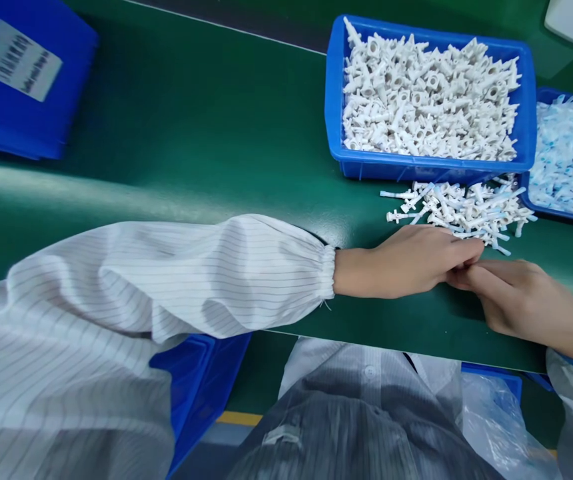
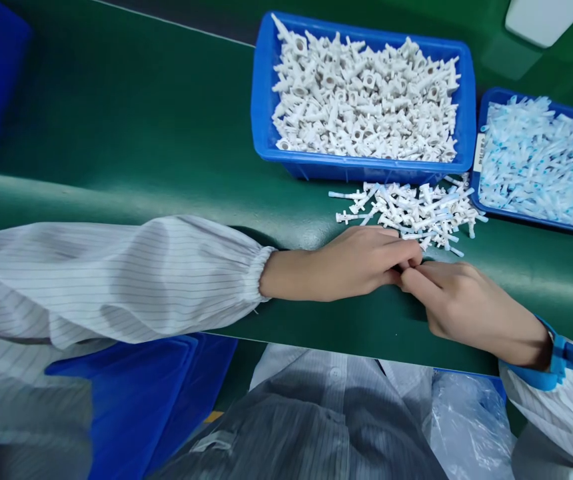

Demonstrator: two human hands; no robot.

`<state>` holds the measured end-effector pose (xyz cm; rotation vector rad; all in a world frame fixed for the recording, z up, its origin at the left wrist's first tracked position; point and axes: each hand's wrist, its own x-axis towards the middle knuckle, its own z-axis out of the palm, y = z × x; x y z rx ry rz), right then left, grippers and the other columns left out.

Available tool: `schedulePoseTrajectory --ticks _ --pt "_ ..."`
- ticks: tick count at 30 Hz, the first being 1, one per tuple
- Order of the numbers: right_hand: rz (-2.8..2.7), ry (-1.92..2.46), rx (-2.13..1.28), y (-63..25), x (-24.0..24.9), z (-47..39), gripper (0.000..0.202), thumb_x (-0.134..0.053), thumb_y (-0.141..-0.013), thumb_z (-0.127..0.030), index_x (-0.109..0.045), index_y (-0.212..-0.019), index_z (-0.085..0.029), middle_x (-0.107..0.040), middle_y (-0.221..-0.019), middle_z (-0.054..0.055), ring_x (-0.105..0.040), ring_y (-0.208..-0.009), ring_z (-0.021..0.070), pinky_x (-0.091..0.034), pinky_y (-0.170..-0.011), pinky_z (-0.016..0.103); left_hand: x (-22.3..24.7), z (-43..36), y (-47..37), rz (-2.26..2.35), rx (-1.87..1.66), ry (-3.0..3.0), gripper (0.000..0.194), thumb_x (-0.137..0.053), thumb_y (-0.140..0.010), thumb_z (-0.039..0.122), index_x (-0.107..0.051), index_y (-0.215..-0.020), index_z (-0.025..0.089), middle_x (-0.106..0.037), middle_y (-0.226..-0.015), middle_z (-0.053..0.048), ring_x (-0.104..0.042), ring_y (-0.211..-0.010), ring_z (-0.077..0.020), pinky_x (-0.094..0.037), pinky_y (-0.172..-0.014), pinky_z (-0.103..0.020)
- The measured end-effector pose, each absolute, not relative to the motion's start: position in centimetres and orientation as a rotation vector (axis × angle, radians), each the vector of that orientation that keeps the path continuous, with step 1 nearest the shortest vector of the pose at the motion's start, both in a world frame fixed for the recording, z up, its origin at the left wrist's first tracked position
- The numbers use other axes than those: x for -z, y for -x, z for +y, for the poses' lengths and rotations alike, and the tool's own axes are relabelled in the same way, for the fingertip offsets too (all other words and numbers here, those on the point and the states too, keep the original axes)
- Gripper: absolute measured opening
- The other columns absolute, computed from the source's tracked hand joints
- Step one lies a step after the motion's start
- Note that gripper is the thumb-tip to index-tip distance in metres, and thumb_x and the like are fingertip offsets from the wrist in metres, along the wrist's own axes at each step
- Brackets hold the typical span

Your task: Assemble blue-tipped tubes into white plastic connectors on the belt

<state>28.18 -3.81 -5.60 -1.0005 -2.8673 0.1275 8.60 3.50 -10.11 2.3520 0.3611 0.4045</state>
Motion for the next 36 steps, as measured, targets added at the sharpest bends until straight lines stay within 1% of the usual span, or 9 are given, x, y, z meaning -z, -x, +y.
schedulePoseTrajectory --ticks 4,9,15,20,24,26,28,31,36 --pt "-2.851 1.007 -0.180 -28.8 5.5 -4.0 0.023 -0.037 -0.093 0.001 -0.049 -0.102 -0.016 -0.053 -0.069 0.000 -0.047 -0.054 0.0146 -0.032 -0.050 0.029 10.0 3.5 -8.5 0.378 -0.389 -2.366 0.004 -0.055 -0.098 0.016 -0.058 -0.097 0.015 -0.069 -0.090 0.000 -0.061 -0.080 -0.0131 -0.031 -0.062 -0.026" --pt "-2.866 1.072 -0.169 -28.7 5.0 -4.5 0.024 -0.035 -0.095 0.000 -0.050 -0.109 -0.014 -0.054 -0.070 0.001 -0.051 -0.054 0.0155 -0.034 -0.050 0.030 10.1 3.4 -8.5 0.385 -0.399 -2.393 0.005 -0.059 -0.099 0.021 -0.058 -0.097 0.016 -0.070 -0.089 0.000 -0.062 -0.082 -0.0129 -0.033 -0.064 -0.026" --pt "-2.873 1.081 -0.233 -28.9 4.6 -4.7 0.023 -0.033 -0.097 -0.001 -0.050 -0.101 -0.016 -0.049 -0.068 -0.001 -0.045 -0.050 0.0139 -0.031 -0.048 0.030 9.7 3.2 -8.4 0.392 -0.375 -2.441 0.007 -0.061 -0.098 0.022 -0.056 -0.099 0.016 -0.070 -0.092 0.000 -0.063 -0.084 -0.0135 -0.032 -0.064 -0.027" --pt "-2.873 1.092 -0.193 -29.4 4.7 -4.8 0.021 -0.038 -0.098 -0.003 -0.041 -0.086 -0.020 -0.039 -0.065 -0.004 -0.039 -0.050 0.0127 -0.027 -0.050 0.030 9.5 3.1 -8.4 0.395 -0.360 -2.466 0.009 -0.061 -0.098 0.023 -0.055 -0.098 0.016 -0.070 -0.093 0.000 -0.064 -0.085 -0.0141 -0.032 -0.063 -0.027" --pt "-2.857 1.090 -0.067 -29.1 4.7 -4.8 0.026 -0.039 -0.093 0.002 -0.037 -0.081 -0.021 -0.032 -0.065 -0.005 -0.032 -0.051 0.0120 -0.024 -0.050 0.029 9.6 3.1 -8.4 0.396 -0.374 -2.476 0.010 -0.061 -0.098 0.023 -0.054 -0.096 0.017 -0.070 -0.092 0.000 -0.064 -0.084 -0.0140 -0.031 -0.062 -0.027" --pt "-2.843 1.084 -0.056 -28.7 4.8 -4.7 0.026 -0.038 -0.089 0.004 -0.038 -0.081 -0.021 -0.032 -0.065 -0.004 -0.031 -0.052 0.0122 -0.024 -0.051 0.029 9.8 3.1 -8.5 0.390 -0.414 -2.475 0.009 -0.061 -0.098 0.022 -0.054 -0.095 0.017 -0.070 -0.092 0.000 -0.064 -0.083 -0.0137 -0.031 -0.063 -0.026" --pt "-2.827 1.079 -0.054 -28.3 5.0 -4.6 0.025 -0.036 -0.086 0.005 -0.041 -0.085 -0.019 -0.033 -0.065 -0.004 -0.031 -0.053 0.0128 -0.024 -0.051 0.028 10.0 3.1 -8.5 0.387 -0.452 -2.480 0.007 -0.060 -0.098 0.019 -0.054 -0.094 0.017 -0.070 -0.090 0.000 -0.063 -0.081 -0.0133 -0.031 -0.062 -0.026" --pt "-2.827 1.071 -0.058 -27.9 5.2 -4.5 0.031 -0.032 -0.080 0.007 -0.046 -0.093 -0.017 -0.041 -0.065 -0.003 -0.032 -0.052 0.0138 -0.023 -0.050 0.028 10.1 3.2 -8.4 0.377 -0.460 -2.469 0.007 -0.058 -0.097 0.014 -0.055 -0.091 0.017 -0.069 -0.086 0.000 -0.062 -0.078 -0.0124 -0.031 -0.062 -0.026" --pt "-2.817 1.102 -0.094 -27.8 5.5 -4.1 0.030 -0.033 -0.084 0.005 -0.046 -0.098 -0.018 -0.051 -0.064 -0.001 -0.042 -0.051 0.0153 -0.026 -0.050 0.028 10.2 3.4 -8.4 0.389 -0.414 -2.504 0.003 -0.056 -0.097 0.015 -0.056 -0.096 0.017 -0.068 -0.086 -0.001 -0.062 -0.080 -0.0137 -0.034 -0.065 -0.026"
